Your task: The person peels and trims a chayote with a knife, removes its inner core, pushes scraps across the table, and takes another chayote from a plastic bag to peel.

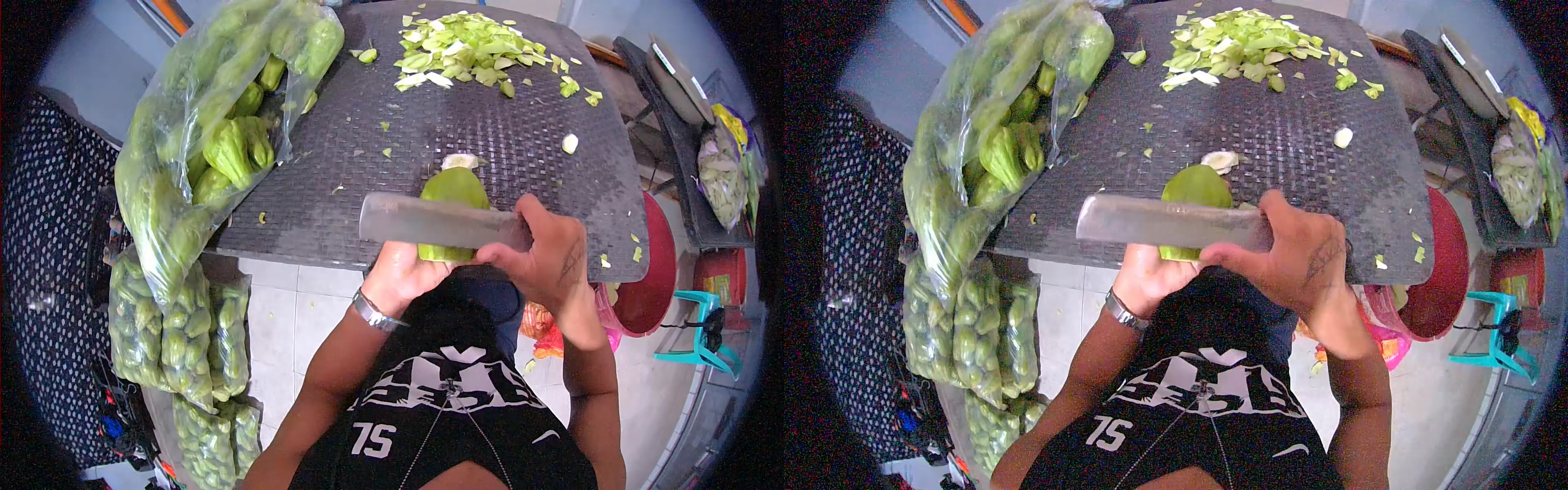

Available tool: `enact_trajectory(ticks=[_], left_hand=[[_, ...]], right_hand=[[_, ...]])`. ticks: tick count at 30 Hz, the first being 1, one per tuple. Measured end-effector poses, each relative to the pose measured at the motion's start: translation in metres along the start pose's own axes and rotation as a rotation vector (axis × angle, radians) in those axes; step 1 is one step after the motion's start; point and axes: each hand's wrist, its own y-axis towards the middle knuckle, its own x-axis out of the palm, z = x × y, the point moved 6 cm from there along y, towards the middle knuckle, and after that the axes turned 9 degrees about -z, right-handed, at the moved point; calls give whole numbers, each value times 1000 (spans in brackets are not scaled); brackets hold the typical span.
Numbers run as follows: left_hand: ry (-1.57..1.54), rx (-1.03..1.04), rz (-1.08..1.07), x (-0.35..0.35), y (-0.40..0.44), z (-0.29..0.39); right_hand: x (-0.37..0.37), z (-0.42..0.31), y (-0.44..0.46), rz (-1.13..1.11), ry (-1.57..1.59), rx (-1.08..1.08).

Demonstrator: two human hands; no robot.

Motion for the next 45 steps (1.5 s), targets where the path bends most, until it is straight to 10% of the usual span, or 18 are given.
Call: enact_trajectory(ticks=[6, 15, 18, 27, 45], left_hand=[[145, 54, 232, -18, 1, 2], [-198, -97, -188, 19, 9, -10], [268, 113, 72, 18, 5, -8], [154, 30, -128, 14, 0, -12], [347, 61, -82, 22, -5, 2]], right_hand=[[-1, -1, -1, 31, 61, -49], [-1, -19, 0, -13, -22, -85], [-3, -23, 2, -39, -37, -107], [-14, -16, 7, 25, -22, -242], [8, 136, 37, -410, 13, 367]])
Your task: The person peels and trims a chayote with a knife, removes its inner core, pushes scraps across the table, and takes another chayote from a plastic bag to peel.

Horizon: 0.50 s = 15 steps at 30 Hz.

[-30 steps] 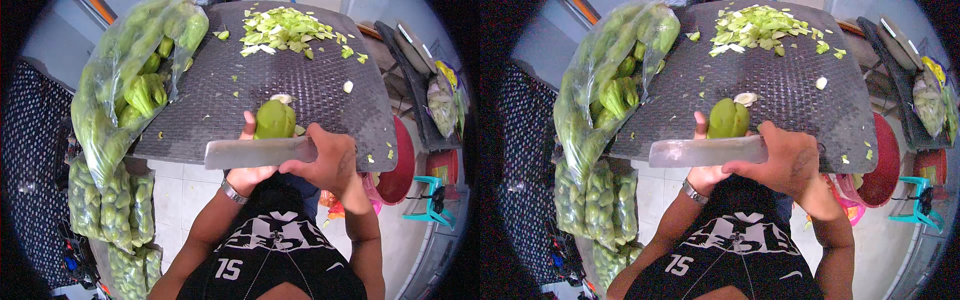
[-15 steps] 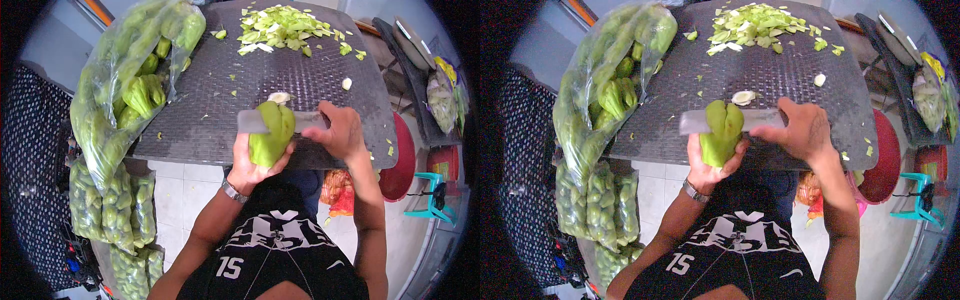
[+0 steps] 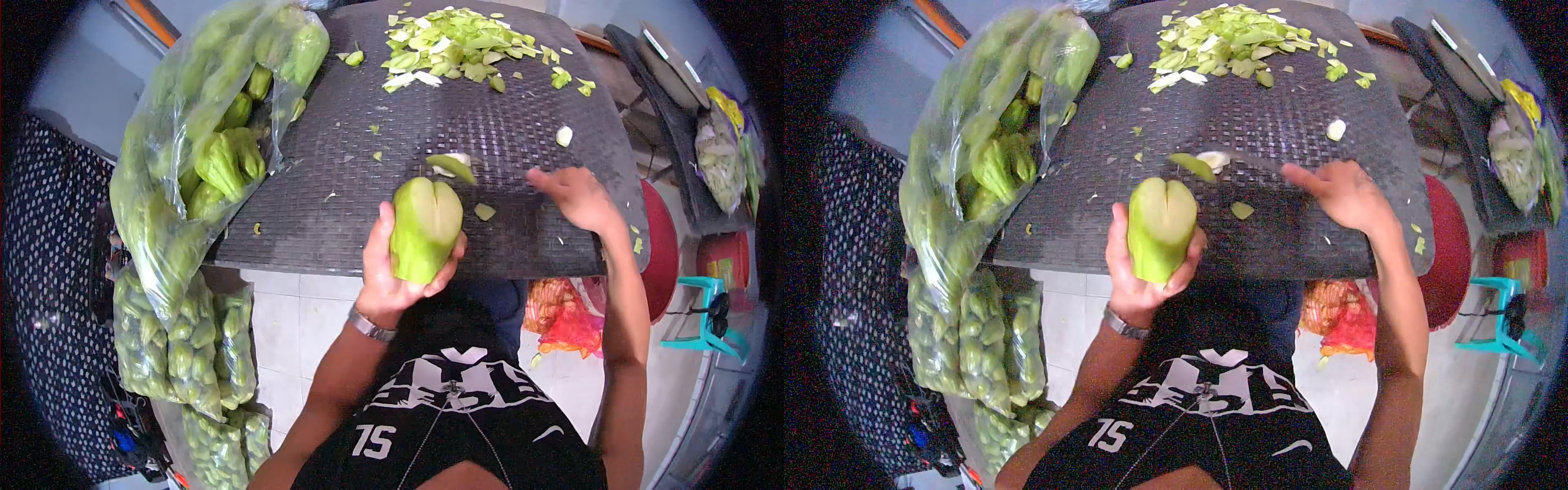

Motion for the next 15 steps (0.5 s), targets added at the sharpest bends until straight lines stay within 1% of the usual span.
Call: enact_trajectory(ticks=[1, 2, 3, 4, 6, 7, 8, 9, 10, 12, 15], left_hand=[[140, 43, 68, -2, 0, 7], [279, 77, 141, -2, -2, 14], [492, 27, 185, 6, -1, 24], [723, 54, 223, 6, 0, 32], [1182, 119, 290, 12, 8, 46], [1251, 121, 347, 19, 10, 51], [1246, 136, 351, 15, 11, 52], [1240, 148, 355, 6, 11, 51], [1323, 140, 348, 1, 10, 53], [1463, 130, 348, 0, 9, 53], [1664, 143, 352, 23, 8, 52]], right_hand=[[0, 11, 5, 62, 30, -42], [-5, 4, -1, 59, 35, -10], [-18, -12, -11, 65, 42, 22], [-22, -24, -20, 70, 52, 57], [-17, -46, -33, 194, 80, -72], [-12, -57, -41, 255, 91, -141], [-2, -72, -51, 308, 37, -275], [4, -92, -61, 239, 23, -361], [9, -108, -70, 287, 4, -463], [12, -129, -80, 324, -123, -553], [12, -131, -80, 324, -201, -560]])
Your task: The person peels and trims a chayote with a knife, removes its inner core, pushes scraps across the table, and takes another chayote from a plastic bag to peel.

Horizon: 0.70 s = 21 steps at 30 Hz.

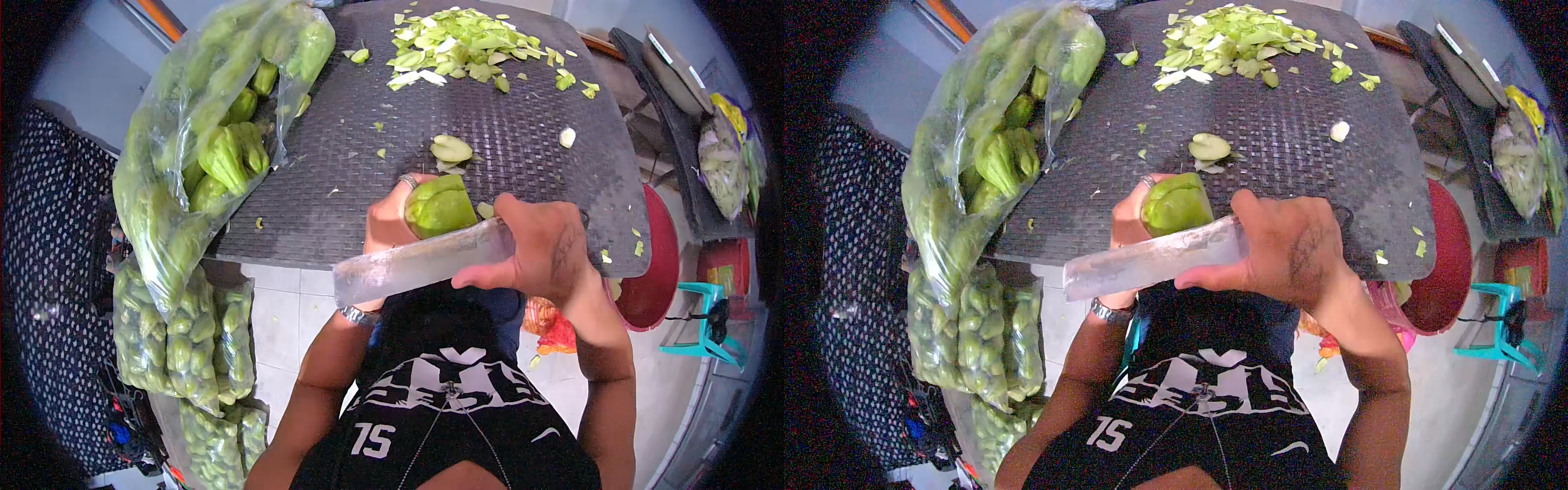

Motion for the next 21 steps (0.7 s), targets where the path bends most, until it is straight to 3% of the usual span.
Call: enact_trajectory(ticks=[3, 4, 5, 8, 11, 12, 16, 19, 21], left_hand=[[-49, 41, -44, 2, -3, 15], [316, 100, -46, 3, -7, 30], [337, 202, -23, 9, -11, 32], [-74, -40, -101, 11, -19, 23], [-519, -212, -60, 10, -12, -9], [-809, -207, -98, 11, -8, -10], [-1127, -142, -78, 2, -5, -13], [-1500, 88, -352, 13, 2, -25], [-1510, -57, -248, 23, 3, -17]], right_hand=[[-4, 11, 4, 57, 5, -18], [-1, 28, 6, 41, -8, 102], [5, 51, 9, 24, -18, 223], [18, 123, 13, -105, 133, 541], [18, 136, 1, -195, 228, 672], [11, 130, 0, -206, 203, 694], [6, 123, 0, -146, 263, 665], [7, 105, 0, -68, 361, 571], [9, 88, -1, 12, 433, 422]])
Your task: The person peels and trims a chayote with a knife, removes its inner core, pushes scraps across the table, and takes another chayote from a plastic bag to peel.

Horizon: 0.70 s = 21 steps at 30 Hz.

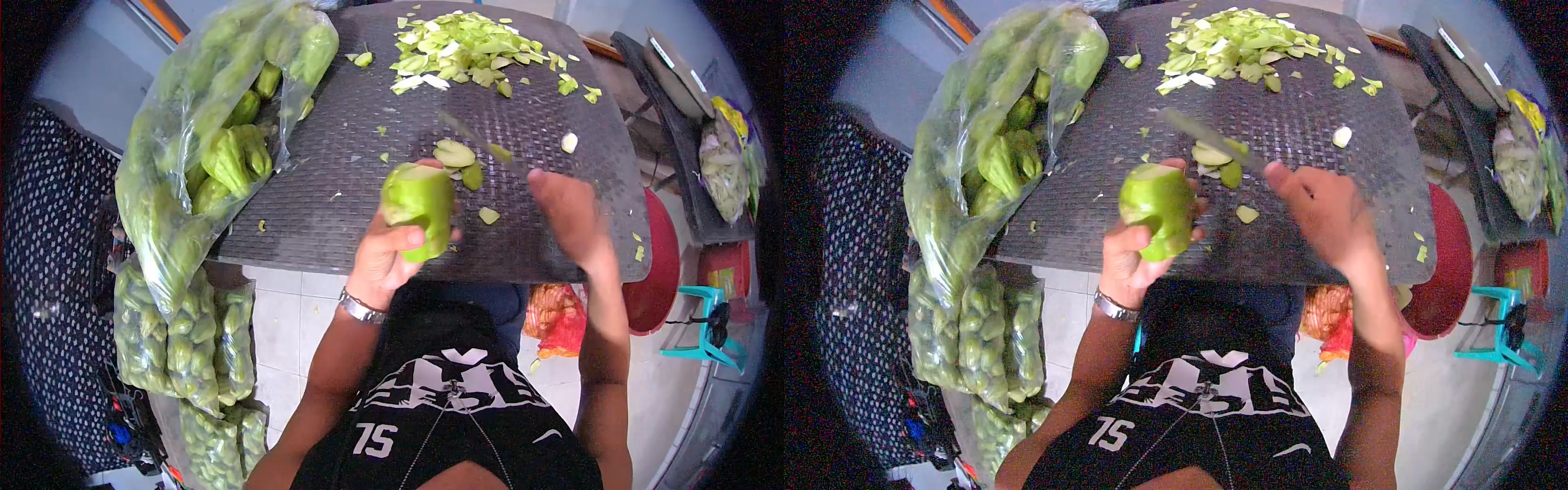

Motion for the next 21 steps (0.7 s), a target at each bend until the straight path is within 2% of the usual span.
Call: enact_trajectory(ticks=[2, 3, 6, 7, 13, 15, 17, 20, 21], left_hand=[[119, -98, 182, 7, -1, -8], [281, -121, 157, 6, 0, -12], [1078, 7, 158, 4, 0, -14], [1186, -63, 200, 0, 1, -15], [713, -68, 341, 9, 2, -20], [759, -15, 305, 8, 3, -20], [1050, 111, 213, 12, 4, -16], [918, 81, 183, 18, 7, -18], [969, 98, 136, 21, 7, -17]], right_hand=[[4, -27, -15, -4, -136, 9], [7, -40, -21, -7, -204, 15], [22, -70, -38, -4, -437, -125], [27, -73, -40, -21, -448, -155], [37, -72, -39, -38, -456, -297], [38, -72, -40, -40, -448, -333], [40, -74, -44, -42, -450, -339], [39, -70, -43, -52, -417, -308], [39, -68, -42, -53, -399, -293]])
